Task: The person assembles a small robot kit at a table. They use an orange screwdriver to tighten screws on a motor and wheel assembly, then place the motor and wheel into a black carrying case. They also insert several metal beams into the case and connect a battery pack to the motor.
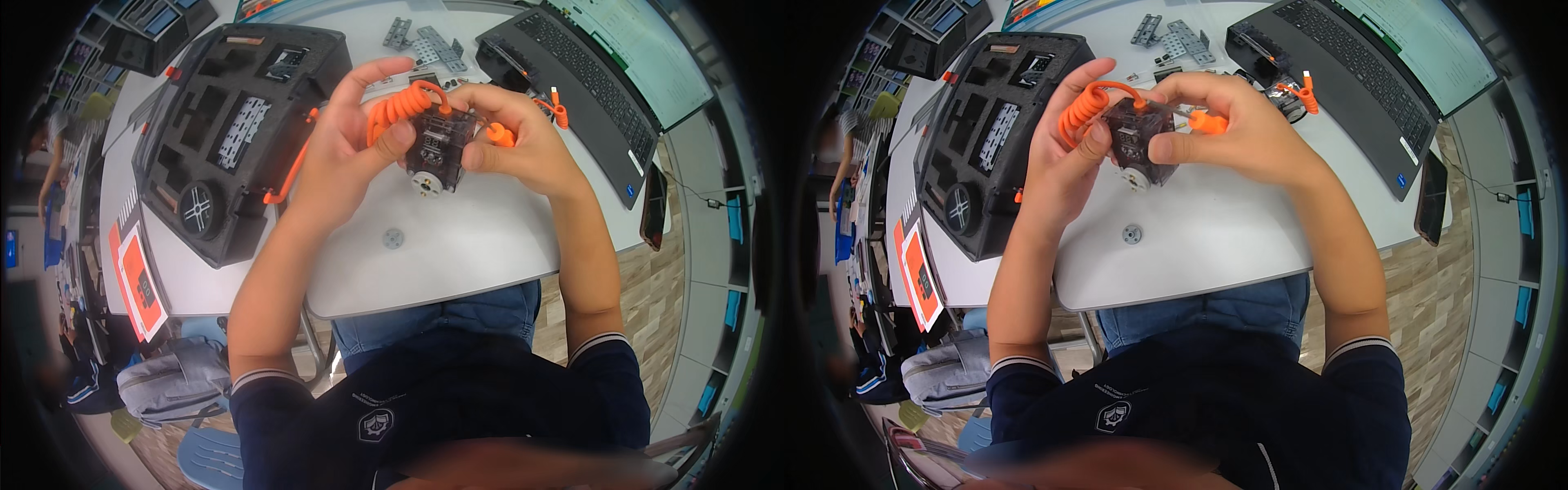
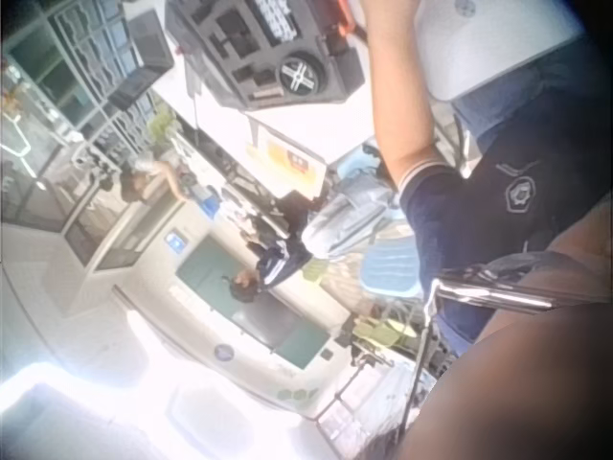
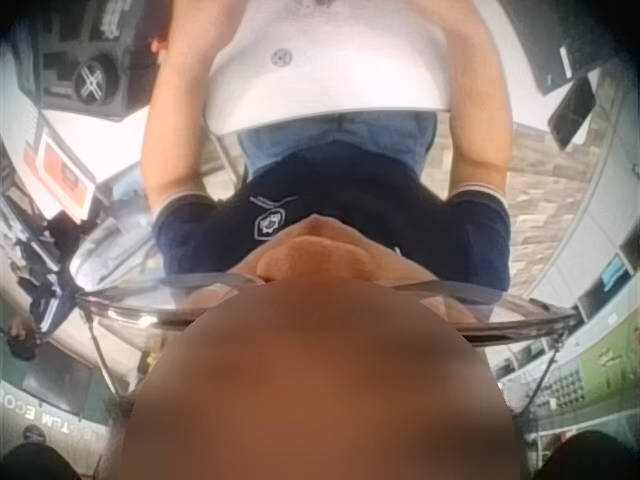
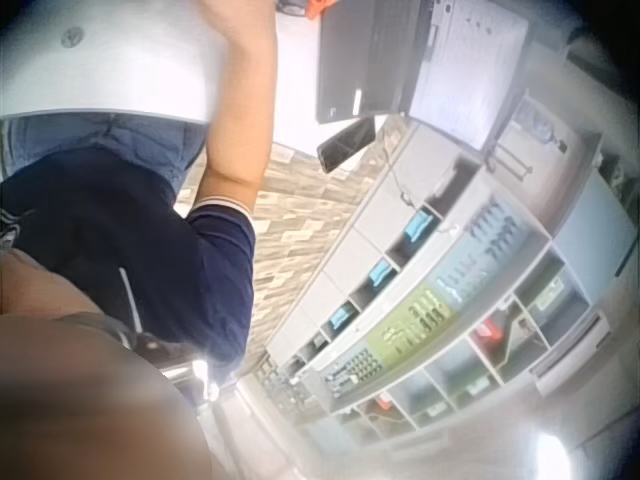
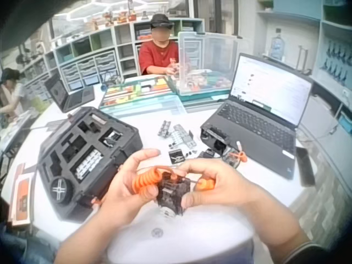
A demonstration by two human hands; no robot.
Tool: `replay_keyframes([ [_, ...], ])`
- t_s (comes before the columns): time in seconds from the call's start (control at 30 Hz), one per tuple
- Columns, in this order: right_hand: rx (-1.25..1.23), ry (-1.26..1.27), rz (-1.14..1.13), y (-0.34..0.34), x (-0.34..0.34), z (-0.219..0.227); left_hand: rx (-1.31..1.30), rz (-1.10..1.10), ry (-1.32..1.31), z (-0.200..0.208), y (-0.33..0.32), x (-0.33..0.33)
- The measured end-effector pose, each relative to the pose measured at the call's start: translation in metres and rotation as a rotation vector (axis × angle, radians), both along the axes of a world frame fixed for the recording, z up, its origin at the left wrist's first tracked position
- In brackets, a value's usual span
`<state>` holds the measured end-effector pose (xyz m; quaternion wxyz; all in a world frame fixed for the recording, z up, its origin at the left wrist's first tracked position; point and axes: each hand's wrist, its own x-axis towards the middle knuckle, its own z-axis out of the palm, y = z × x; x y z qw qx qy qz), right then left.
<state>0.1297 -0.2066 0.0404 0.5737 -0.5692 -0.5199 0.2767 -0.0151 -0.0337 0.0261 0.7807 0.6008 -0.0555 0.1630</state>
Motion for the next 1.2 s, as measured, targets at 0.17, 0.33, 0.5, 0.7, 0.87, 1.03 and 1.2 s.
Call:
replay_keyframes([
  [0.17, 0.004, 0.12, -0.022, 0.001, -0.003, 0.001, -0.111, -0.067, 0.008, -0.006, 0.001, 0.001],
  [0.33, -0.046, 0.097, -0.043, 0.0, -0.006, 0.005, -0.104, -0.081, 0.001, -0.012, 0.0, 0.004],
  [0.5, -0.028, -0.087, 0.066, 0.0, -0.003, 0.005, -0.044, -0.034, 0.049, -0.015, -0.007, 0.007],
  [0.7, -0.073, -0.134, 0.04, -0.013, 0.008, 0.012, 0.029, -0.02, 0.071, -0.014, -0.009, 0.007],
  [0.87, -0.082, -0.008, -0.219, -0.039, 0.033, 0.034, 0.071, 0.004, 0.063, -0.013, -0.001, 0.01],
  [1.03, -0.082, -0.268, -0.396, -0.06, 0.055, 0.036, 0.096, 0.039, 0.061, -0.014, 0.001, 0.011],
  [1.2, -0.351, -0.428, -0.493, -0.077, 0.055, 0.037, 0.241, 0.15, 0.151, -0.011, 0.002, 0.009],
])
